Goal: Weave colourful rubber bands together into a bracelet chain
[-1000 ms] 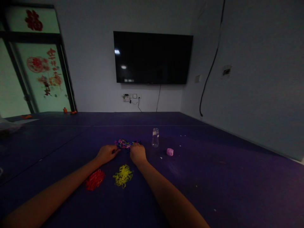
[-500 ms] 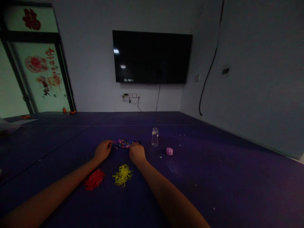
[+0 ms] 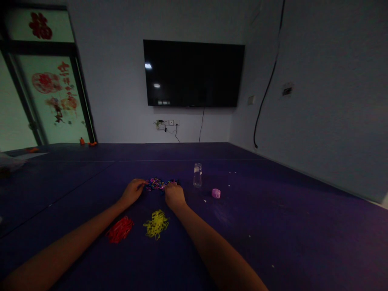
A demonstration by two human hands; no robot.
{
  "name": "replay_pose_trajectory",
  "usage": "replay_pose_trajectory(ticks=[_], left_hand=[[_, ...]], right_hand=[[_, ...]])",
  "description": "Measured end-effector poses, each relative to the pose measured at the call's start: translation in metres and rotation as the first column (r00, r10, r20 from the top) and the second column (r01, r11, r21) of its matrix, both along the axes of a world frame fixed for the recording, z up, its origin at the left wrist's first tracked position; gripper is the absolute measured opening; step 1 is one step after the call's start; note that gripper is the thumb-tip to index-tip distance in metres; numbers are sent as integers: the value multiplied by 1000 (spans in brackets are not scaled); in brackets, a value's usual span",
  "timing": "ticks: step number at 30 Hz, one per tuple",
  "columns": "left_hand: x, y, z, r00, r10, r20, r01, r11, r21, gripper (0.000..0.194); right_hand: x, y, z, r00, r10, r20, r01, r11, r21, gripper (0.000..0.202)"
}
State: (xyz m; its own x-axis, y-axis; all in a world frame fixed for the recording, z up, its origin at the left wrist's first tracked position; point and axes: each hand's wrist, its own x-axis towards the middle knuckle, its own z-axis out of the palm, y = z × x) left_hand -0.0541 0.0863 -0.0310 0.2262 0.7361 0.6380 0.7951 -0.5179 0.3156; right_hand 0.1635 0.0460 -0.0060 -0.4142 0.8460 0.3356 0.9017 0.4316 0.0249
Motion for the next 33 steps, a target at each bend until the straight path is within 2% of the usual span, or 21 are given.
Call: replay_pose_trajectory(ticks=[3,6,9,14,16,18,20,22,24,27,33], left_hand=[[7,-4,1,969,-166,-180,170,985,3,32],[10,-7,2,935,-217,-280,219,975,-27,32],[11,-9,2,942,-145,-303,144,989,-26,25],[10,-13,2,920,61,-386,-74,997,-18,17],[9,-13,2,918,98,-385,-110,994,-9,17],[9,-13,2,933,53,-356,-59,998,-6,17],[10,-12,2,943,-66,-326,68,998,-6,20],[10,-10,2,924,-206,-321,210,977,-21,24],[10,-8,2,893,-298,-338,298,953,-52,29],[10,-6,1,868,-331,-371,321,943,-90,35],[12,-8,3,877,-278,-392,253,961,-116,30]], right_hand=[[0,-1,1,1000,6,8,-6,1000,-5,30],[0,-1,1,1000,8,8,-8,1000,-7,31],[1,0,0,1000,11,6,-11,1000,-10,32],[2,2,-1,999,42,-10,-42,999,-3,33],[2,2,-2,999,47,-13,-47,999,1,33],[2,4,-3,999,48,-16,-48,999,1,33],[1,5,-4,999,48,-21,-48,999,-2,33],[1,5,-4,999,45,-25,-45,999,2,34],[1,4,-4,999,43,-23,-42,999,11,34],[0,3,-4,999,39,-18,-39,999,25,33],[0,1,-1,999,53,-2,-53,998,40,31]])
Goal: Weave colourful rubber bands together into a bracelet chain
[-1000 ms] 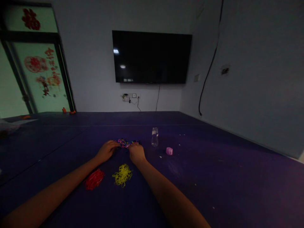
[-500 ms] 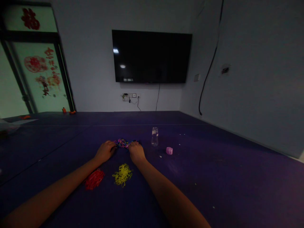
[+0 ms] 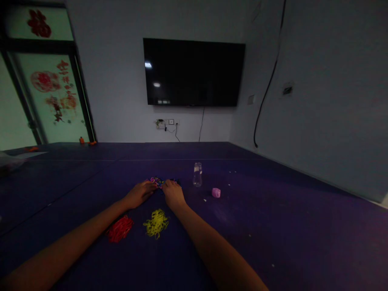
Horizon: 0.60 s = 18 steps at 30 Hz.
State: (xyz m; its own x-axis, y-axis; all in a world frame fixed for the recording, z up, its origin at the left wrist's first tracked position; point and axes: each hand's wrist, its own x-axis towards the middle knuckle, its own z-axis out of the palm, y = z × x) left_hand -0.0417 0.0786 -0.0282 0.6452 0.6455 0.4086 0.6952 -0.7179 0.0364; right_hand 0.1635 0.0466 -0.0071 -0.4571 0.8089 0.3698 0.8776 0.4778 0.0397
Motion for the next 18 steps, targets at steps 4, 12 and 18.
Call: replay_pose_trajectory(ticks=[4,12,18], left_hand=[[2,-5,2,994,112,10,-112,993,43,23],[1,-9,2,964,259,56,-263,960,91,18],[0,-3,1,998,34,51,-38,996,75,22]], right_hand=[[0,0,0,1000,-14,0,14,1000,15,31],[0,-3,1,1000,-21,5,21,999,26,30],[-2,-1,1,1000,-18,2,18,1000,17,30]])
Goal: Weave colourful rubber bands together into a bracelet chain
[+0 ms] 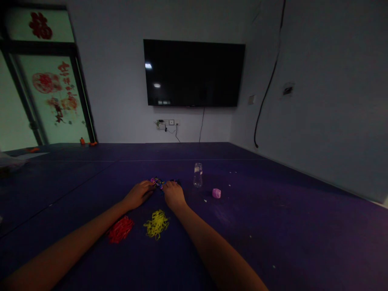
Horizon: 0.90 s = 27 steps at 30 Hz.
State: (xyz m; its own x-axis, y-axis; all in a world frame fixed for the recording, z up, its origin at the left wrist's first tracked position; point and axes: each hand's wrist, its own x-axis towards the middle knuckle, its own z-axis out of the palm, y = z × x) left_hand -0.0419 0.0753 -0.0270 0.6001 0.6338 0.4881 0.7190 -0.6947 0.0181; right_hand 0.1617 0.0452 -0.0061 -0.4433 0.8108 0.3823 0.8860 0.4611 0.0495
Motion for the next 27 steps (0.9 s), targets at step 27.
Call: replay_pose_trajectory(ticks=[27], left_hand=[[0,3,-3,1000,5,7,-5,996,-87,21]], right_hand=[[-2,-1,0,999,31,-7,-31,999,-13,27]])
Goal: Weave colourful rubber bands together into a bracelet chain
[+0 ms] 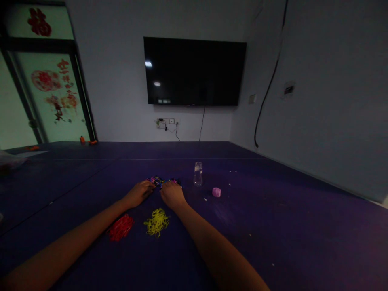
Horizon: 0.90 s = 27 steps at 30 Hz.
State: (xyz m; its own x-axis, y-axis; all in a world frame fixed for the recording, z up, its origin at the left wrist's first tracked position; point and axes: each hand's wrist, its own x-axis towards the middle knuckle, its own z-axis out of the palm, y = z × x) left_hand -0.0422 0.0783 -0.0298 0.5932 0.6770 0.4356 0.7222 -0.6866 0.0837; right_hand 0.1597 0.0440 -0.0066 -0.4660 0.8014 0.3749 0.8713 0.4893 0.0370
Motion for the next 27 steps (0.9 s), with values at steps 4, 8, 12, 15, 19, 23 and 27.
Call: replay_pose_trajectory(ticks=[4,8,12,15,19,23,27], left_hand=[[1,-1,0,1000,-16,5,16,1000,-6,23],[1,-2,1,1000,-19,24,19,1000,0,23],[1,-2,1,998,-41,51,42,999,-7,22],[0,0,0,996,-49,73,50,999,-4,22],[-1,3,-3,995,-77,66,77,997,-2,22],[-2,5,-6,995,-78,65,79,997,-6,22],[-3,6,-7,996,-58,66,58,998,-1,22]], right_hand=[[0,2,-2,1000,21,6,-21,1000,1,26],[1,2,-2,998,57,15,-57,998,13,26],[0,0,-1,992,129,17,-129,992,17,25],[0,-1,-1,978,204,38,-204,979,16,24],[0,-1,-2,970,236,64,-237,972,2,24],[0,0,-2,979,198,57,-197,980,-26,26],[0,0,-1,985,167,48,-165,986,-38,26]])
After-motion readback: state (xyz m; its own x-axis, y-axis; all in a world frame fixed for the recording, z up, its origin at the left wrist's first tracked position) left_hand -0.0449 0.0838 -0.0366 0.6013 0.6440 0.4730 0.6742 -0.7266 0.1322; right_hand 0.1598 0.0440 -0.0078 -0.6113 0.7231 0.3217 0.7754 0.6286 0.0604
